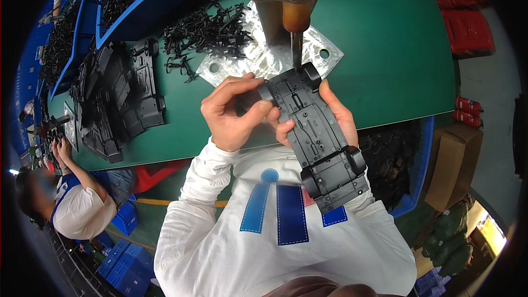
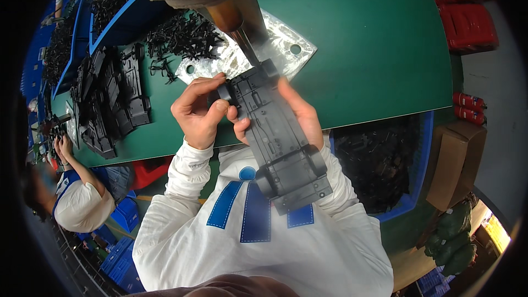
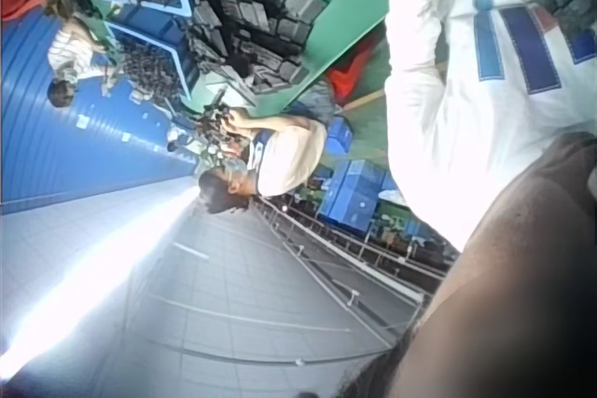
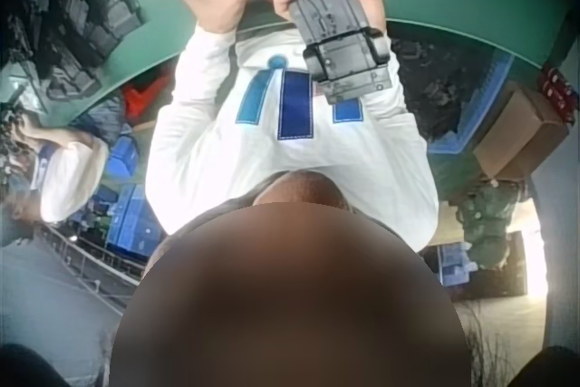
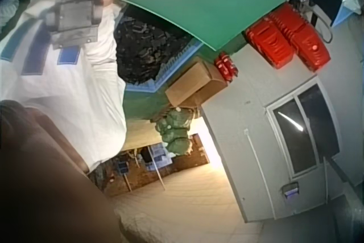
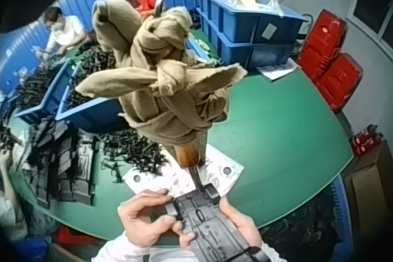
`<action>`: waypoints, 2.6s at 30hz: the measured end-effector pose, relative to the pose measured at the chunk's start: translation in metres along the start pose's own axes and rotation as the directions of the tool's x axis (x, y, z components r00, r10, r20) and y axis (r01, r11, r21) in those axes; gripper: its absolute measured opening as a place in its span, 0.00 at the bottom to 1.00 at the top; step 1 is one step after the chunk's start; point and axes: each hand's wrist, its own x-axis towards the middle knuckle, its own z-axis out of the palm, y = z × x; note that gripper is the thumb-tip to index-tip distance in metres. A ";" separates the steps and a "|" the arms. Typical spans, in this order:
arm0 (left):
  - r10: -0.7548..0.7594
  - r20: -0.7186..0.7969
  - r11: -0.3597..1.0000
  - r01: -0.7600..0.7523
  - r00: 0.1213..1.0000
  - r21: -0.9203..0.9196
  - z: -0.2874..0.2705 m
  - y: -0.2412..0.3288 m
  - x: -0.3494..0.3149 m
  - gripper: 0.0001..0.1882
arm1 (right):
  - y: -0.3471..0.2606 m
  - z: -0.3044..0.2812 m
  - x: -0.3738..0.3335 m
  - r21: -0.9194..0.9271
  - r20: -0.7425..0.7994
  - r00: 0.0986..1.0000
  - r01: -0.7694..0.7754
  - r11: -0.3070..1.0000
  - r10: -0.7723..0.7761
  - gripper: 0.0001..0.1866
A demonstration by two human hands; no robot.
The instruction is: The recorder is seen assembling a toy truck using an electric screwdriver at a factory workbench.
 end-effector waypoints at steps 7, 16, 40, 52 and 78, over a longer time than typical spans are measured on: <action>-0.005 0.010 1.000 0.005 1.000 -0.002 0.000 0.000 0.000 0.17 | 0.001 0.001 -0.001 -0.006 -0.004 1.000 0.020 1.000 -0.020 0.33; -0.008 0.000 1.000 0.008 1.000 -0.005 0.000 -0.001 0.001 0.17 | 0.000 0.003 0.001 0.000 -0.001 1.000 0.006 1.000 -0.006 0.34; 0.011 0.024 1.000 -0.012 1.000 0.018 0.000 -0.001 0.001 0.16 | -0.003 -0.002 0.001 -0.048 0.040 0.999 -0.011 0.999 0.013 0.34; -0.009 0.026 1.000 0.009 1.000 0.018 0.000 0.000 0.000 0.17 | -0.004 -0.003 0.001 -0.024 0.004 1.000 -0.002 1.000 0.002 0.34; -0.196 0.163 0.977 0.179 0.967 0.115 0.016 0.010 0.005 0.19 | -0.019 -0.008 -0.008 -0.077 -0.049 0.986 0.155 0.985 -0.159 0.29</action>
